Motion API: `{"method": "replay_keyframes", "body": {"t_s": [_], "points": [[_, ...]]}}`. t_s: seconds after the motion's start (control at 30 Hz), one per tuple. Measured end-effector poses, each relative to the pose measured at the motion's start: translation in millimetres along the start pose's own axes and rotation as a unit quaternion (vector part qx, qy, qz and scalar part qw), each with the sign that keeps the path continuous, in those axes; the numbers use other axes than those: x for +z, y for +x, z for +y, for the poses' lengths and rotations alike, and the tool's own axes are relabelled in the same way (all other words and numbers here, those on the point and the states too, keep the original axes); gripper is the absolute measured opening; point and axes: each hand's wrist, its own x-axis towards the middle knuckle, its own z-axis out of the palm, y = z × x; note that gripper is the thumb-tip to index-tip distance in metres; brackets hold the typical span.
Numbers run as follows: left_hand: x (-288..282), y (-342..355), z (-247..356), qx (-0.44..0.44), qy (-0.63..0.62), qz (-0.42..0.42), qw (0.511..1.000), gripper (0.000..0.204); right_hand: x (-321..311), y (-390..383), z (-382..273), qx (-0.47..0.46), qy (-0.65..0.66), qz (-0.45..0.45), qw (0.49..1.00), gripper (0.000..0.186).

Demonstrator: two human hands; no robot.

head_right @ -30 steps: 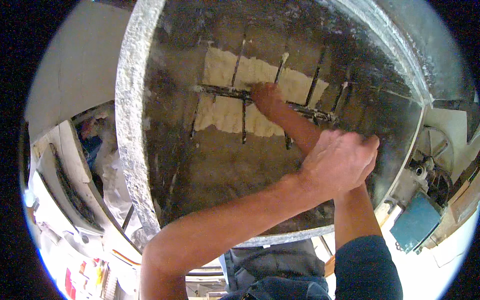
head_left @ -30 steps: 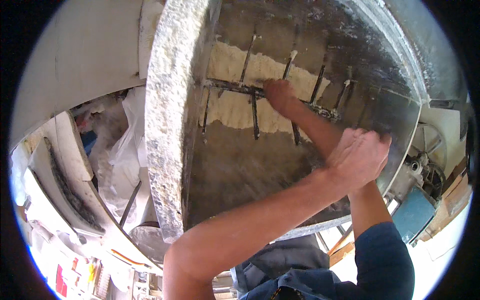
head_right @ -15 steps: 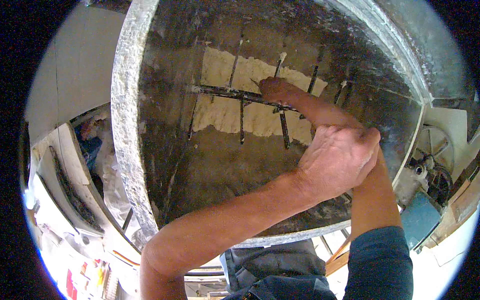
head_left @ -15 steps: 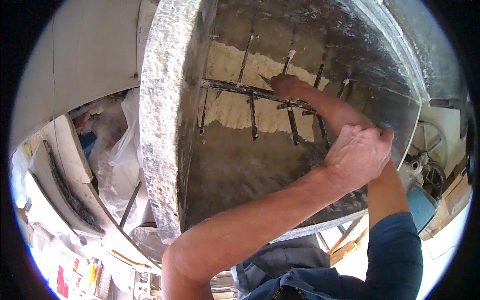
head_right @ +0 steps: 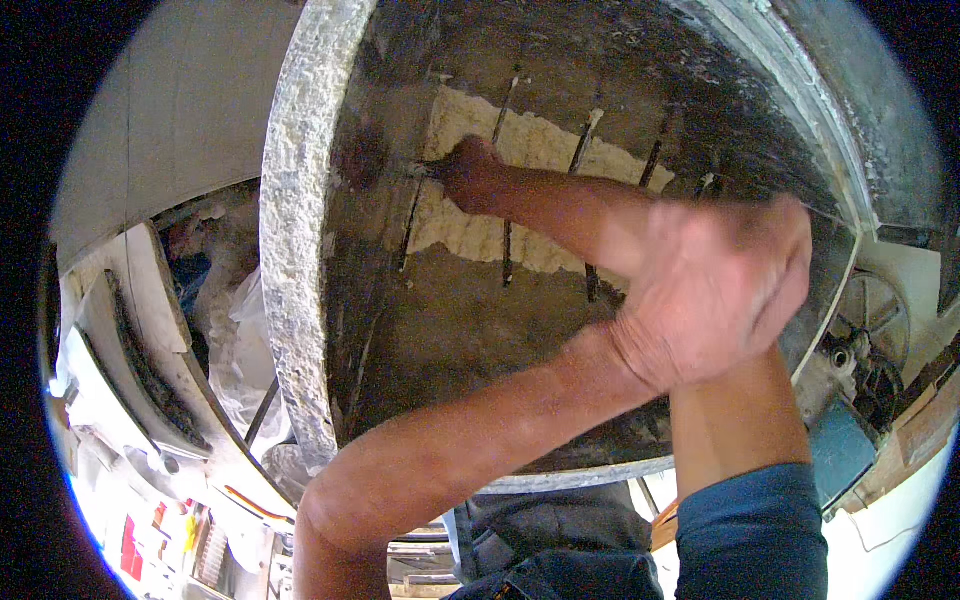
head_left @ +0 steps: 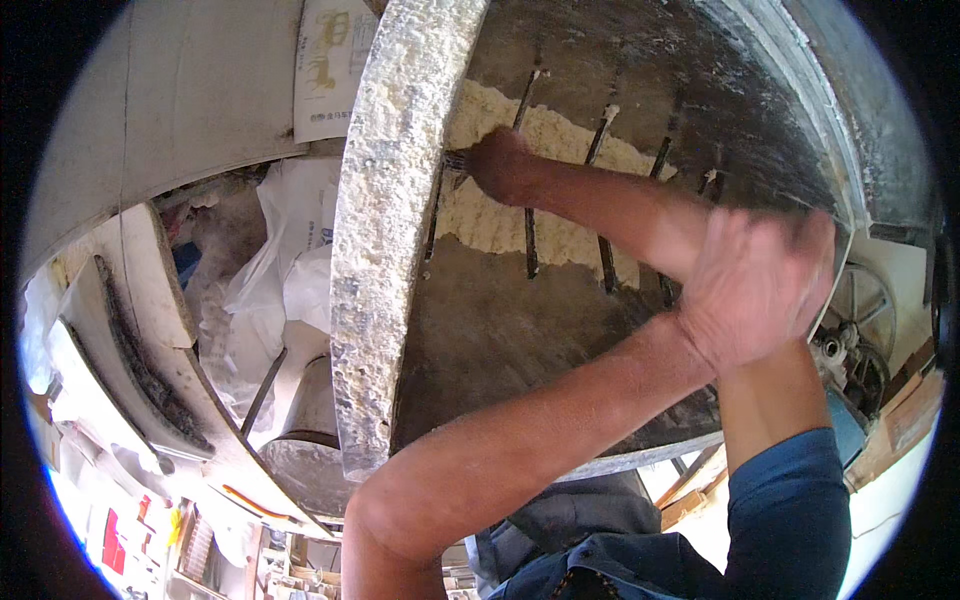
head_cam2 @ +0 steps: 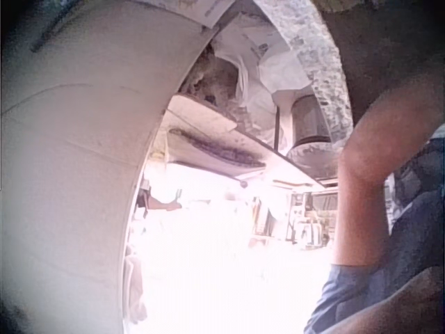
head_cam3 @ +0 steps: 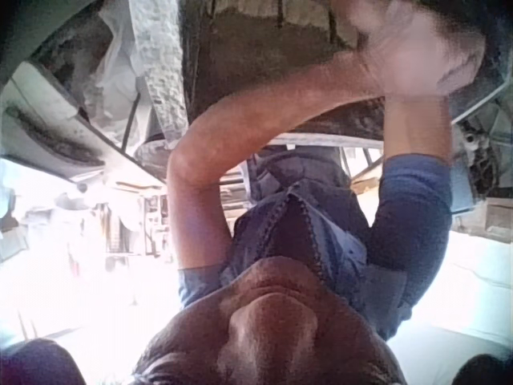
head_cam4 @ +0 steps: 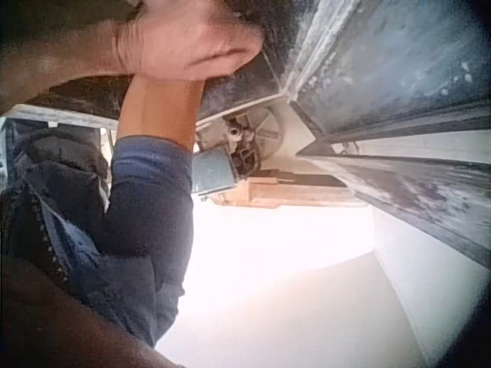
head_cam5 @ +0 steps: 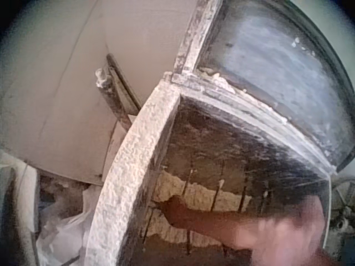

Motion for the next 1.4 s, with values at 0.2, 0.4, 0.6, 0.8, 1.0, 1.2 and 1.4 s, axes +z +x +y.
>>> {"method": "replay_keyframes", "body": {"t_s": [0.2,0.4,0.6,0.8,1.0,1.2,1.4], "points": [[-9.3,22.2,-8.1,-0.006,-0.011,0.095,0.995,0.011,24.3,2.5,41.2,0.096,0.126,0.148,0.976,0.022],[-4.0,1.4,-3.0,-0.052,-0.012,-0.034,0.998,0.013,80.4,0.5,3.5,0.083,0.686,0.167,0.703,0.018],[1.8,-1.3,-7.8,-0.045,-0.011,-0.024,0.999,0.01,88.3,-120.8,-74.9,0.051,0.765,-0.012,0.642,0.026],[8.8,-10.0,-8.7,-0.043,-0.02,-0.041,0.998,0.01,81.4,-115.9,-106.3,0.061,0.57,0.255,0.779,0.032],[14.8,-20.4,-7.7,-0.043,0.008,-0.055,0.998,0.011,68.2,-15.0,-56.5,0.053,0.588,0.208,0.78,0.027],[14.2,-18.6,-8.7,-0.044,0.013,-0.064,0.997,0.013,97.9,-18.4,-66.3,-0.034,0.459,0.241,0.854,0.023],[15.6,-20.3,-9.8,-0.031,0.022,-0.065,0.997,0.013,99.6,11.8,-46.0,0.029,0.46,0.271,0.845,0.024]]}}
